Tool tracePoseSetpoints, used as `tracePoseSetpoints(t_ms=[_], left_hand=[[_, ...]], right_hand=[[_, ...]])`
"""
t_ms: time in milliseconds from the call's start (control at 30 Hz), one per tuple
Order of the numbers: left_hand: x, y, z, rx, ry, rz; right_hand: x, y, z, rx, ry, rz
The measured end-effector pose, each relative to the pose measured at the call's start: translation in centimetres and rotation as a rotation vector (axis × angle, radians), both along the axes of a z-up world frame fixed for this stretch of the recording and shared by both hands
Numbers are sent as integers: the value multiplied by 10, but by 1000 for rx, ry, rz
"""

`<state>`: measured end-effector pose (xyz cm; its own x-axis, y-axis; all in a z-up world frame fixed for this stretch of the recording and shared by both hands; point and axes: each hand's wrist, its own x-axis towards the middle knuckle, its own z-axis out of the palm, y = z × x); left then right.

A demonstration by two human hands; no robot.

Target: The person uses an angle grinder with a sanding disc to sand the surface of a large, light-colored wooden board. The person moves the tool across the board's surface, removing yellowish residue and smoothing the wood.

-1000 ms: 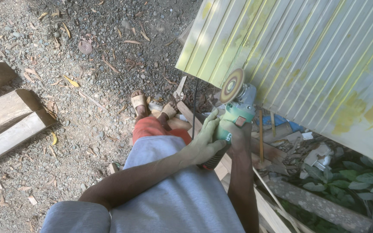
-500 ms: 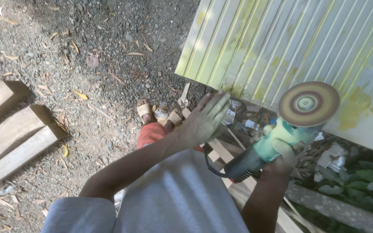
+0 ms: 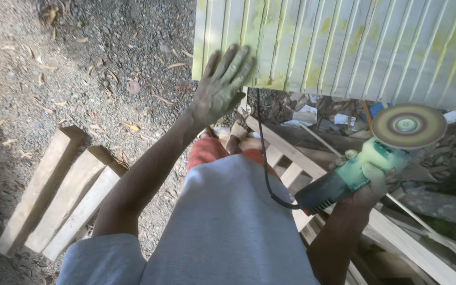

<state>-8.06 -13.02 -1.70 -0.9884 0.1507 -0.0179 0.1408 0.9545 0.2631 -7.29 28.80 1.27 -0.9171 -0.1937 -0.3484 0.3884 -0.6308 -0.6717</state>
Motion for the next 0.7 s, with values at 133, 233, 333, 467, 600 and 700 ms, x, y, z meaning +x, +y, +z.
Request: tracePoseSetpoints(t_ms=[133,233,333,467,600,700], left_hand=[[15,-3,-3,-109,88,-123],[19,-3,-3,-81,-9,-177],[12,-5,-2,-63,34,-227],[-7,-15,8,-93,-107,-270],[-45,-37,16,-73,-8,-313],[-70,-56,15,-73,-33,-339]], right_hand=[[5,8,-9,21,-59,-20],[-1,6,-14,63,-74,-28],[-2,3,-19,30,-75,-25],[12,-5,-16,123,-106,-115],[25,-24,-16,103,-113,-219],[46,-41,-14,89,-133,-291]])
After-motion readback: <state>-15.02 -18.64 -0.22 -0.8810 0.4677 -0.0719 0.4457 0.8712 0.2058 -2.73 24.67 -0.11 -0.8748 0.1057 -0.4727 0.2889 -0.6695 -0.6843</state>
